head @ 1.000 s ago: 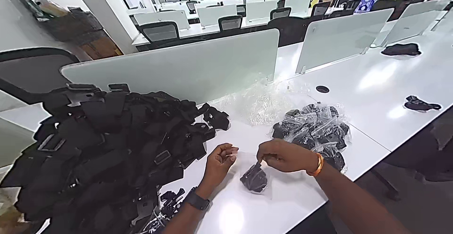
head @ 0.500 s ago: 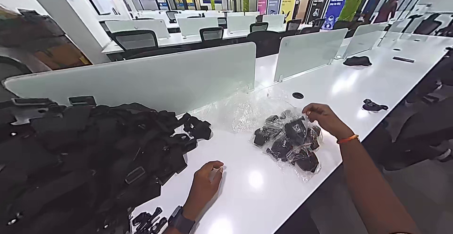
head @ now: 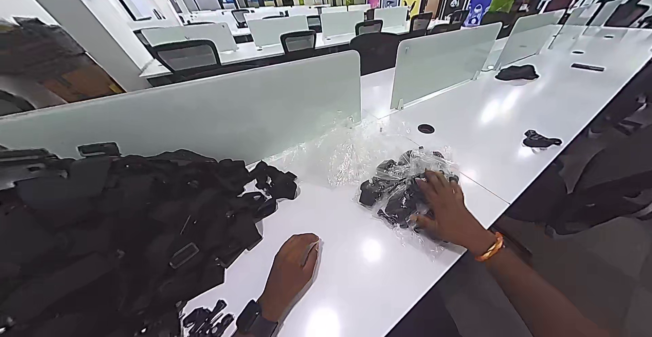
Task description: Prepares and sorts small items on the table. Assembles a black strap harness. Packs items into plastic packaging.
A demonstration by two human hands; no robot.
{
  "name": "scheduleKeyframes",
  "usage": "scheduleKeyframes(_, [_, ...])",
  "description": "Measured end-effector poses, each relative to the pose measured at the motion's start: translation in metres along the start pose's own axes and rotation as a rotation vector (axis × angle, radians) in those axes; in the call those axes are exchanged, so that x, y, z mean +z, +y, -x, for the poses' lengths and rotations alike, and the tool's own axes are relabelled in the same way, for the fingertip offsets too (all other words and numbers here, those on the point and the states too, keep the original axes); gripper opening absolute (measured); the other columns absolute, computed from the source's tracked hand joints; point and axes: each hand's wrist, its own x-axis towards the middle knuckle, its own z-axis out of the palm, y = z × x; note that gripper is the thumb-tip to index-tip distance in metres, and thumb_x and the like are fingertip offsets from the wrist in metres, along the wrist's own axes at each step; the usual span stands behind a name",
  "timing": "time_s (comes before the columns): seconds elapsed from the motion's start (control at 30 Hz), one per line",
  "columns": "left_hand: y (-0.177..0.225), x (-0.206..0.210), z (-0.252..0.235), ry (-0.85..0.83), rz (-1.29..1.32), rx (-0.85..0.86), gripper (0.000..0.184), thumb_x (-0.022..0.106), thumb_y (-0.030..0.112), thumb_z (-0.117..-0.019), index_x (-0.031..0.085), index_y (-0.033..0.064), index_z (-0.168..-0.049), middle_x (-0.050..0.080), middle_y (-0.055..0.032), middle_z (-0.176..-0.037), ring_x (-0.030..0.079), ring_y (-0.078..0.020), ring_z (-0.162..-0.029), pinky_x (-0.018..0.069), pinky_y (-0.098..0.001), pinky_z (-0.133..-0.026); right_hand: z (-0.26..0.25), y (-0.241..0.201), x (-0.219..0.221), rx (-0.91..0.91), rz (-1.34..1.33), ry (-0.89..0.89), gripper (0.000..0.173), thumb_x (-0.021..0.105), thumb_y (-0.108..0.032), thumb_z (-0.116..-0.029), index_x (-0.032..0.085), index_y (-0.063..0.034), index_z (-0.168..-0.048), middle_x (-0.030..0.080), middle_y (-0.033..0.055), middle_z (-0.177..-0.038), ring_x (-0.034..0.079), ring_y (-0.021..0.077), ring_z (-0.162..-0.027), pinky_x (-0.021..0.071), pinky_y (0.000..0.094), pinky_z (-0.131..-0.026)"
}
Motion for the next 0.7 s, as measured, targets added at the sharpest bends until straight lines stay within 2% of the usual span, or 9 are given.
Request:
scheduleKeyframes(0.03, [0.0, 0.001, 0.0, 0.001, -0.006, 0.007, 0.026, 0.057, 0.025, -0.0986, 0.075, 0.009, -0.109, 0.074, -0.0062, -0.108, 0.07, -0.0186, -0.104, 0.0564, -0.0365, -0.095, 0.003, -0.005, 0.01, -0.009, 0.012, -0.033, 0.107, 0.048, -0.087, -0.081, 0.036, -0.0161, -0.161, 0.022, 0.0175, -0.169, 0.017, 0.0409, -0.156, 0.0165, 0.073, -0.117])
scheduleKeyframes(0.1, [0.001, 0.001, -0.001, -0.009, -0.023, 0.013, 0.025, 0.057, 0.024, -0.0987, 0.074, 0.0092, -0.109, 0.074, -0.006, -0.108, 0.07, -0.0192, -0.105, 0.0561, -0.0372, -0.095, 0.003, -0.009, 0.022, -0.048, 0.02, -0.039, 0.108, 0.051, -0.085, -0.0795, 0.036, -0.0153, -0.16, 0.023, 0.0159, -0.169, 0.017, 0.0402, -0.156, 0.0192, 0.0702, -0.118])
scheduleKeyframes(0.23, [0.013, -0.003, 0.0, -0.083, -0.07, 0.049, 0.023, 0.055, 0.02, -0.1009, 0.074, 0.0076, -0.108, 0.074, -0.0082, -0.108, 0.07, -0.0223, -0.106, 0.0561, -0.0401, -0.096, -0.01, 0.002, 0.031, -0.174, -0.02, 0.017, 0.094, 0.048, -0.083, -0.0841, 0.05, -0.0179, -0.152, 0.036, 0.0133, -0.164, 0.026, 0.0392, -0.153, 0.0231, 0.0684, -0.118])
scheduleKeyframes(0.33, [0.04, -0.016, 0.002, -0.18, -0.103, 0.149, 0.02, 0.057, 0.015, -0.098, 0.073, 0.0041, -0.101, 0.073, -0.0125, -0.093, 0.073, -0.0273, -0.091, 0.0606, -0.0443, -0.079, -0.022, 0.013, 0.039, -0.259, -0.077, 0.087, 0.08, 0.047, -0.076, -0.0881, 0.06, -0.0186, -0.142, 0.046, 0.0126, -0.158, 0.035, 0.0392, -0.149, 0.0267, 0.0672, -0.116])
scheduleKeyframes(0.4, [0.06, -0.022, 0.005, -0.317, -0.127, 0.228, 0.018, 0.056, 0.014, -0.0975, 0.072, 0.0046, -0.098, 0.071, -0.0115, -0.086, 0.072, -0.0271, -0.082, 0.0599, -0.045, -0.068, -0.025, 0.013, 0.041, -0.293, -0.07, 0.122, 0.078, 0.042, -0.074, -0.0899, 0.061, -0.017, -0.14, 0.048, 0.0146, -0.155, 0.038, 0.0419, -0.147, 0.0269, 0.0693, -0.114])
scheduleKeyframes(0.5, [0.072, -0.024, 0.015, -0.43, -0.134, 0.342, 0.015, 0.057, 0.015, -0.0979, 0.07, 0.0075, -0.095, 0.067, -0.0075, -0.079, 0.069, -0.0238, -0.073, 0.0566, -0.0407, -0.059, -0.024, 0.01, 0.033, -0.296, -0.009, 0.136, 0.089, 0.033, -0.079, -0.0864, 0.055, -0.0172, -0.146, 0.044, 0.0197, -0.157, 0.033, 0.0483, -0.147, 0.02, 0.0787, -0.109])
scheduleKeyframes(0.57, [0.071, -0.027, 0.023, -0.487, -0.139, 0.353, 0.015, 0.057, 0.017, -0.0992, 0.068, 0.008, -0.096, 0.066, -0.0071, -0.078, 0.068, -0.0238, -0.072, 0.0551, -0.04, -0.058, -0.019, 0.001, 0.027, -0.295, 0.004, 0.201, 0.094, 0.03, -0.082, -0.0852, 0.051, -0.0165, -0.15, 0.04, 0.0259, -0.158, 0.028, 0.0539, -0.147, 0.0169, 0.0823, -0.106])
scheduleKeyframes(0.63, [0.065, -0.03, 0.029, -0.499, -0.139, 0.336, 0.018, 0.056, 0.019, -0.1004, 0.068, 0.0079, -0.095, 0.066, -0.0071, -0.077, 0.068, -0.0237, -0.071, 0.0552, -0.0398, -0.058, -0.014, -0.014, 0.022, -0.345, -0.048, 0.334, 0.091, 0.029, -0.08, -0.0891, 0.051, -0.0149, -0.149, 0.04, 0.03, -0.155, 0.028, 0.055, -0.147, 0.0171, 0.0793, -0.109])
scheduleKeyframes(0.7, [0.061, -0.03, 0.032, -0.506, -0.129, 0.313, 0.023, 0.053, 0.022, -0.1028, 0.068, 0.0076, -0.093, 0.065, -0.0075, -0.075, 0.068, -0.024, -0.07, 0.0551, -0.0407, -0.058, -0.011, -0.039, 0.02, -0.476, -0.148, 0.427, 0.077, 0.034, -0.07, -0.0958, 0.054, -0.0118, -0.142, 0.045, 0.0295, -0.149, 0.036, 0.0499, -0.143, 0.0252, 0.0699, -0.112])
